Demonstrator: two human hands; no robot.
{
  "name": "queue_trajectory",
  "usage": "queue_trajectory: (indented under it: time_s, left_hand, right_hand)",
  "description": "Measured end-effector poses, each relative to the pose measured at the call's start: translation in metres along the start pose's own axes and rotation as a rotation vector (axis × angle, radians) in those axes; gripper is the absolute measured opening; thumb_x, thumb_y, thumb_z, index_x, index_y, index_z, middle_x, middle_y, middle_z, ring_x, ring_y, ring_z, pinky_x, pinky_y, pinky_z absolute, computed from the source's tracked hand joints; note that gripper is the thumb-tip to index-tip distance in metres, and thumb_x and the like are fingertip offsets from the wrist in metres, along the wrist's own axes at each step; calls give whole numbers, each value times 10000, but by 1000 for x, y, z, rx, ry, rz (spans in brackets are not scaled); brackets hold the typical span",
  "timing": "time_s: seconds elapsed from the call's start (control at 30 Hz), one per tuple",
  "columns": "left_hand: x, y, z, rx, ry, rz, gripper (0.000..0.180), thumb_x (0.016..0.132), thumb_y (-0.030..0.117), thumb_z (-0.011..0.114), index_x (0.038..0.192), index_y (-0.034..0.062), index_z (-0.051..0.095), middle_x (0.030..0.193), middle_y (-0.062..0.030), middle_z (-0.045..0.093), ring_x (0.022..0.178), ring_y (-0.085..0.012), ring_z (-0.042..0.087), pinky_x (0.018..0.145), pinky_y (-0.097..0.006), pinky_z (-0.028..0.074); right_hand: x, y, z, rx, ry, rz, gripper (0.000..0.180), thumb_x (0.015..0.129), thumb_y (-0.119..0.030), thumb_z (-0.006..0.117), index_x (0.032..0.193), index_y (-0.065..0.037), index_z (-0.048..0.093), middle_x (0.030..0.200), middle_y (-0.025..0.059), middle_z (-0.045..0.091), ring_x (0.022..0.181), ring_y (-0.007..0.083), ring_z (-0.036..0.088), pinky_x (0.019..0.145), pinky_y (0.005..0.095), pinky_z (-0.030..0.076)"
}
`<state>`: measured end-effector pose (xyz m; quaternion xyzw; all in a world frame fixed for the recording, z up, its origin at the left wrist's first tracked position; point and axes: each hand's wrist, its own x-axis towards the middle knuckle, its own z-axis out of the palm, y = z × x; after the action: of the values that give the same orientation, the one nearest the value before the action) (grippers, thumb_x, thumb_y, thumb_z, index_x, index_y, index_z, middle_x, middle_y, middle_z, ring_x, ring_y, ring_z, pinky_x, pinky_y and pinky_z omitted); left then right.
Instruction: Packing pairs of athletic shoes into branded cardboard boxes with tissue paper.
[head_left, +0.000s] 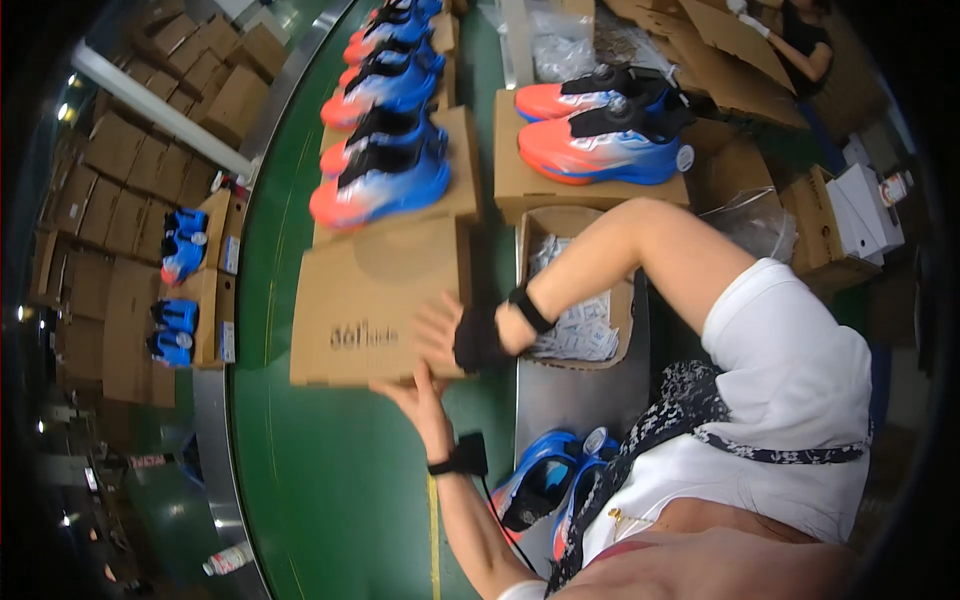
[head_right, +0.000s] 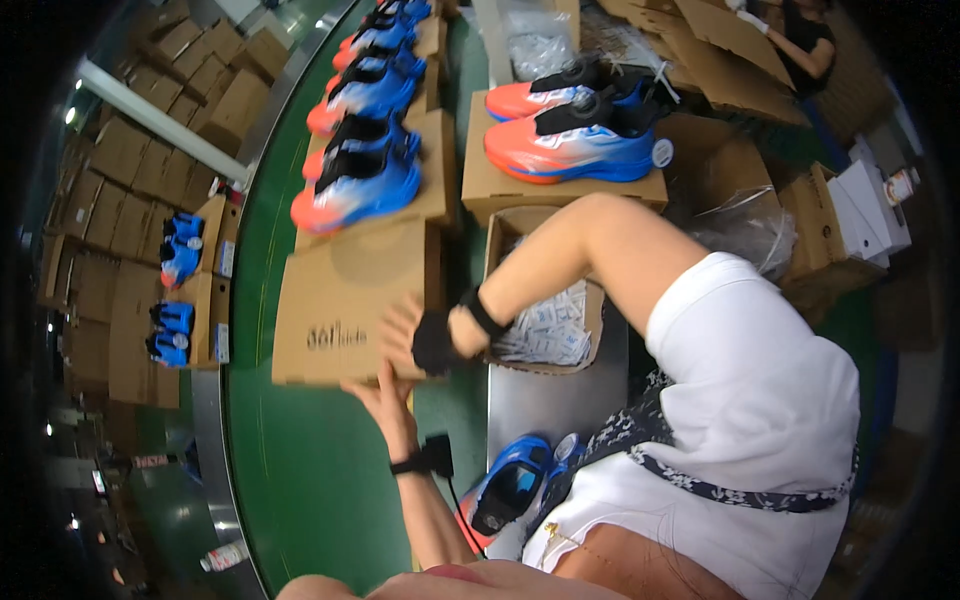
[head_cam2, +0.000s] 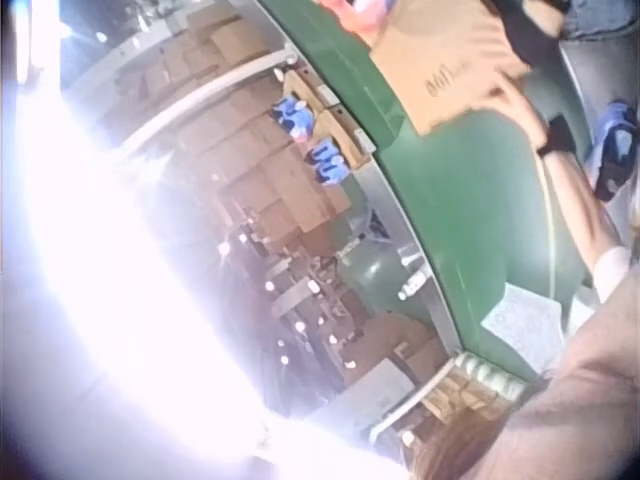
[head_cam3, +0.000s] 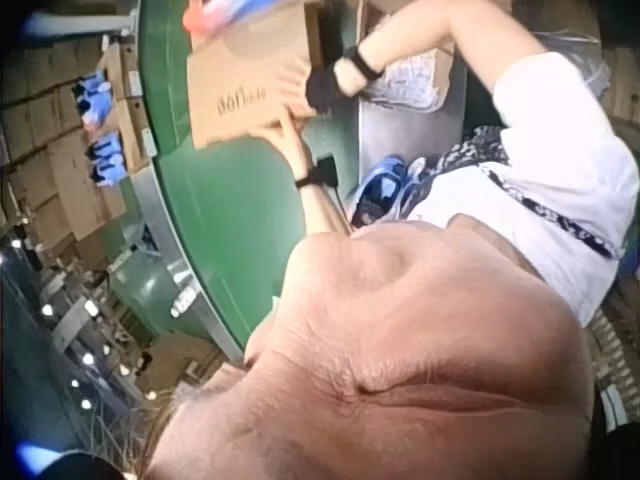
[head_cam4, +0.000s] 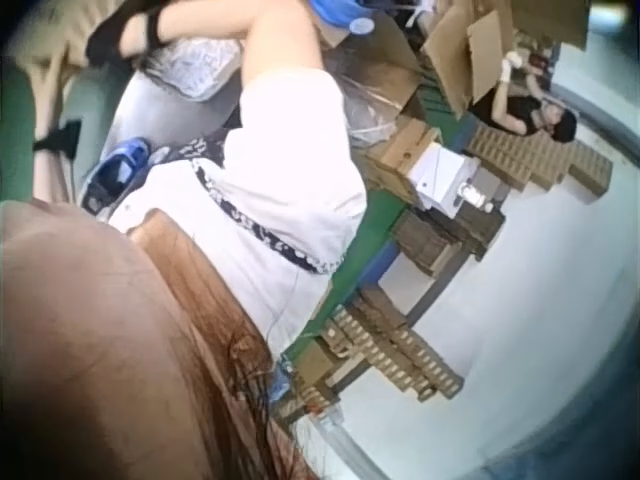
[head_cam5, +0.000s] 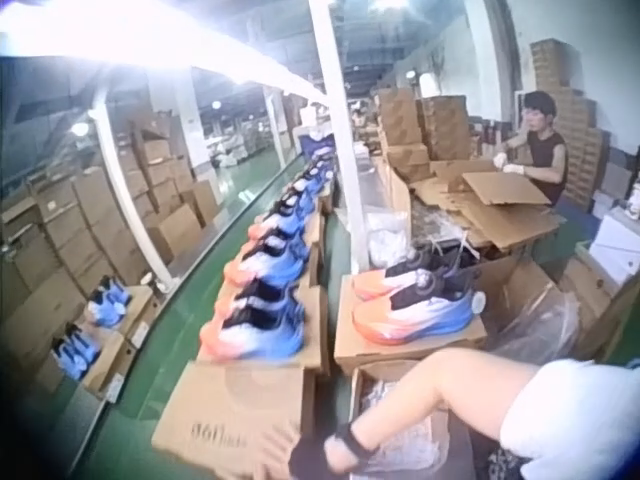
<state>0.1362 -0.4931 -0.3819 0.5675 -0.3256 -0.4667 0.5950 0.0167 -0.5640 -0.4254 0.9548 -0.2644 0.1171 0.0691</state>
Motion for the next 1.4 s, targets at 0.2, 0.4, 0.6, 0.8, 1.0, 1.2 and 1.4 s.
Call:
queue_trajectory:
  time_s: [0.2,0.4,0.6,0.8,1.0,1.2,1.4]
  left_hand:
    - [-7,47,3,29,167,-4,718,842,298,489,1325,26,34,867,-107,440,691,-149,482,602,-259,455]
    - [-99,39,-86,959,417,224,580,819,223,497,1281,-16,239,842,-118,412,692,-195,427,660,-292,395]
    - [-250,-37,-203,837,544,23,594,775,32,418,1320,94,192,1145,-215,469,906,-295,536,739,-334,420]
    - [-318,-32,-227,558,940,-121,560,832,233,508,1277,13,250,921,-145,568,666,-193,548,602,-289,431]
    - [-436,-34,-286,1318,1302,88,312,769,208,571,990,-9,536,1016,-201,489,955,-326,464,811,-392,375]
    - [-549,-52,-287,1875,1534,-545,394,776,332,547,1036,36,524,1077,-194,462,1008,-344,432,834,-452,354]
    - [-589,-85,-299,1258,1242,-890,325,824,320,468,921,14,517,906,-196,531,810,-325,517,709,-387,409]
  right_hand:
    - [9,35,-84,463,-113,137,715,598,-254,619,1217,-37,334,1269,214,312,1182,332,320,893,561,268]
    - [-1,29,-163,1409,167,349,625,587,-160,658,1150,-12,430,995,85,544,890,113,509,752,273,433]
    - [-83,55,-103,1847,-143,783,329,767,-284,582,991,-57,501,910,78,568,782,179,567,665,335,486]
    - [-138,72,-10,374,-654,137,326,594,-302,638,758,-33,551,689,156,558,673,324,538,609,390,427]
    - [-153,87,32,104,-643,-245,143,691,-91,463,726,-29,588,695,189,559,684,332,544,595,388,417]
    - [-133,42,-44,264,-745,27,154,717,-119,463,729,-2,564,715,200,568,706,342,554,598,385,427]
    - [-125,85,-19,67,59,12,192,821,-144,400,766,-1,516,676,179,535,623,324,530,526,363,410]
